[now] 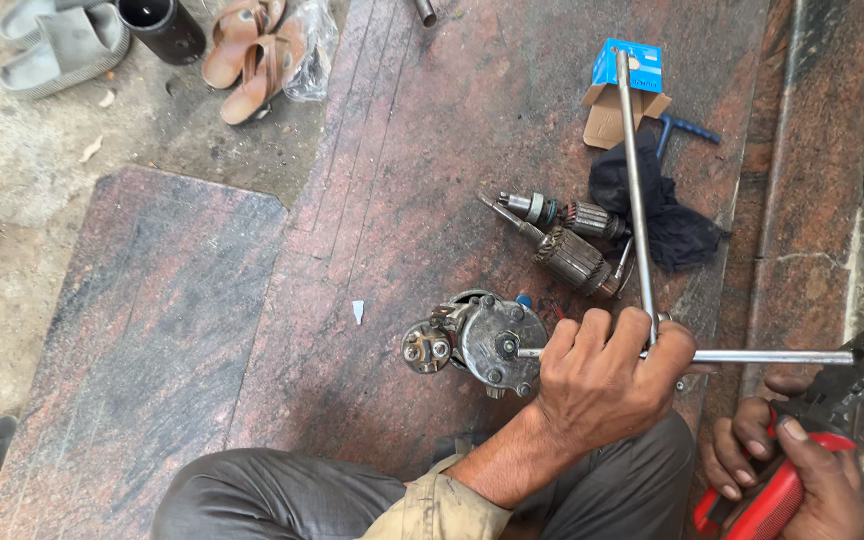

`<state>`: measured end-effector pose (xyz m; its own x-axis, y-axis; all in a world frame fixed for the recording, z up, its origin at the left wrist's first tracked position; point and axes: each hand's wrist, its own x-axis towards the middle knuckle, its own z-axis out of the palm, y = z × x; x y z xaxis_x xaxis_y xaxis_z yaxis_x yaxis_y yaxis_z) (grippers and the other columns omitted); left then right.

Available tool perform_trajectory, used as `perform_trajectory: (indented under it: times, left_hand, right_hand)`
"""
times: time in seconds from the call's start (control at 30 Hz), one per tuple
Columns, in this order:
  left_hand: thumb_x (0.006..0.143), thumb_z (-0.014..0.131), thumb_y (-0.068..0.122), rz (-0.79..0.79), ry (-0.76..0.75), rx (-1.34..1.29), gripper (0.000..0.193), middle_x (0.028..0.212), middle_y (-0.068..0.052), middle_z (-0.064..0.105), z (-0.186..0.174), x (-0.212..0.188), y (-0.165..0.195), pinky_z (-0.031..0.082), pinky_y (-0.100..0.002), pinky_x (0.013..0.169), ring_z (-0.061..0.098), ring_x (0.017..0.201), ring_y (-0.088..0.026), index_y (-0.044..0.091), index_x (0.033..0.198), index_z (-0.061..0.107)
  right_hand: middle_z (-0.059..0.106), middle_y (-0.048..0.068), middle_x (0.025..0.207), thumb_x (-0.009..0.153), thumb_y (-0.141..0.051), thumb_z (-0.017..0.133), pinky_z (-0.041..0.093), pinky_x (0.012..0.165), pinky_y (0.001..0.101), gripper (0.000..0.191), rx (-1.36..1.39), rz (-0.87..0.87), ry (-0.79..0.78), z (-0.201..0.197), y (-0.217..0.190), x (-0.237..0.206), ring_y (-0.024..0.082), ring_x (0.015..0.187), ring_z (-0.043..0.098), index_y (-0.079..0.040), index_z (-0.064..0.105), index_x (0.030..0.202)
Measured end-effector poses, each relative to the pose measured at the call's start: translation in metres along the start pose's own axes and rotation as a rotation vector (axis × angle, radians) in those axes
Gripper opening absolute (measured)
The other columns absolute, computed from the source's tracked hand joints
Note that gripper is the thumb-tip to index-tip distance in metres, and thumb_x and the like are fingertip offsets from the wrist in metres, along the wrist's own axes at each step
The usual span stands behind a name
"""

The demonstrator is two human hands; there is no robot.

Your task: The person sits on stone steps and disassembles a starter motor, using pliers to grip and pull parts off the housing and a T-handle wrench to loosen bolts. They set the removed cylindrical end cap aside, pick up small screws and components, and continue unscrewing parts from the motor body by hand and with a screwdriver.

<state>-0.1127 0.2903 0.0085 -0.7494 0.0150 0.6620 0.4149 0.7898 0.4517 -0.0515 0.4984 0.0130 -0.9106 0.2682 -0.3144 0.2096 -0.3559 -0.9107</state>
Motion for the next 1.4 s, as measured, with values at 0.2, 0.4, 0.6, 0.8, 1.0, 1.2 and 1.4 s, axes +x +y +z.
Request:
perform_trajectory:
  times: [0.2, 0.4, 0.6, 0.8, 1.0, 1.2, 1.4]
  left_hand:
    - [0.104, 0.069, 0.025, -0.023, 0.013, 0.000, 0.014, 0.085, 0.000, 0.042, 0.001, 0.002, -0.001, 0.029, -0.037, 0.066, 0.044, 0.076, -0.018, 0.013, 0.101, 0.064]
    - [0.104, 0.067, 0.023, -0.028, -0.012, 0.073, 0.010, 0.085, 0.001, 0.043, 0.002, 0.001, -0.001, 0.029, -0.036, 0.066, 0.045, 0.075, -0.017, 0.014, 0.100, 0.063]
    - [0.106, 0.064, 0.024, -0.079, -0.005, 0.108, 0.015, 0.083, -0.001, 0.043, 0.005, 0.004, 0.002, 0.029, -0.037, 0.065, 0.045, 0.074, -0.018, 0.012, 0.098, 0.062]
    - [0.105, 0.063, 0.019, -0.189, 0.008, 0.139, 0.009, 0.085, -0.001, 0.043, 0.006, 0.008, 0.006, 0.030, -0.037, 0.066, 0.046, 0.077, -0.018, 0.011, 0.101, 0.063]
    - [0.106, 0.063, 0.018, -0.214, 0.011, 0.162, 0.007, 0.083, -0.001, 0.045, 0.006, 0.007, 0.010, 0.031, -0.035, 0.064, 0.047, 0.075, -0.017, 0.012, 0.104, 0.063]
    - [0.109, 0.063, 0.028, -0.171, 0.008, 0.169, 0.019, 0.085, -0.001, 0.046, 0.007, 0.006, 0.012, 0.030, -0.036, 0.064, 0.048, 0.076, -0.017, 0.011, 0.099, 0.063]
    - [0.108, 0.062, 0.027, -0.152, 0.033, 0.124, 0.016, 0.087, -0.001, 0.047, 0.008, 0.006, 0.010, 0.031, -0.036, 0.067, 0.049, 0.078, -0.018, 0.013, 0.102, 0.064]
  right_hand:
    - [0.041, 0.007, 0.080, 0.101, -0.017, 0.052, 0.035, 0.041, 0.0314, 0.041, 0.026, 0.017, -0.018, -0.003, 0.002, 0.001, 0.013, 0.055, 0.041, 0.000, 0.045, 0.138]
    - [0.041, 0.008, 0.081, 0.101, -0.014, 0.053, 0.037, 0.043, 0.0326, 0.045, -0.041, 0.007, -0.048, -0.013, -0.004, 0.007, 0.014, 0.056, 0.042, 0.001, 0.043, 0.142]
    - [0.044, 0.012, 0.082, 0.102, -0.010, 0.051, 0.038, 0.044, 0.0343, 0.052, -0.294, 0.035, -0.175, -0.024, -0.032, 0.040, 0.017, 0.058, 0.044, 0.003, 0.041, 0.151]
    - [0.043, 0.009, 0.083, 0.104, -0.011, 0.055, 0.037, 0.046, 0.0317, 0.048, -0.394, 0.045, -0.161, -0.015, -0.037, 0.053, 0.014, 0.060, 0.043, 0.004, 0.042, 0.148]
    - [0.045, 0.007, 0.083, 0.102, -0.013, 0.056, 0.038, 0.047, 0.0294, 0.055, -0.257, 0.096, -0.225, -0.011, -0.039, 0.056, 0.013, 0.061, 0.045, 0.001, 0.040, 0.152]
    - [0.049, 0.006, 0.085, 0.106, -0.012, 0.061, 0.039, 0.052, 0.0287, 0.046, -0.197, -0.059, -0.234, -0.011, -0.041, 0.049, 0.013, 0.065, 0.047, 0.001, 0.042, 0.146]
    - [0.053, 0.007, 0.085, 0.095, -0.008, 0.064, 0.039, 0.048, 0.0321, 0.047, -0.467, 0.019, -0.203, -0.006, -0.052, 0.054, 0.015, 0.061, 0.048, -0.003, 0.051, 0.140]
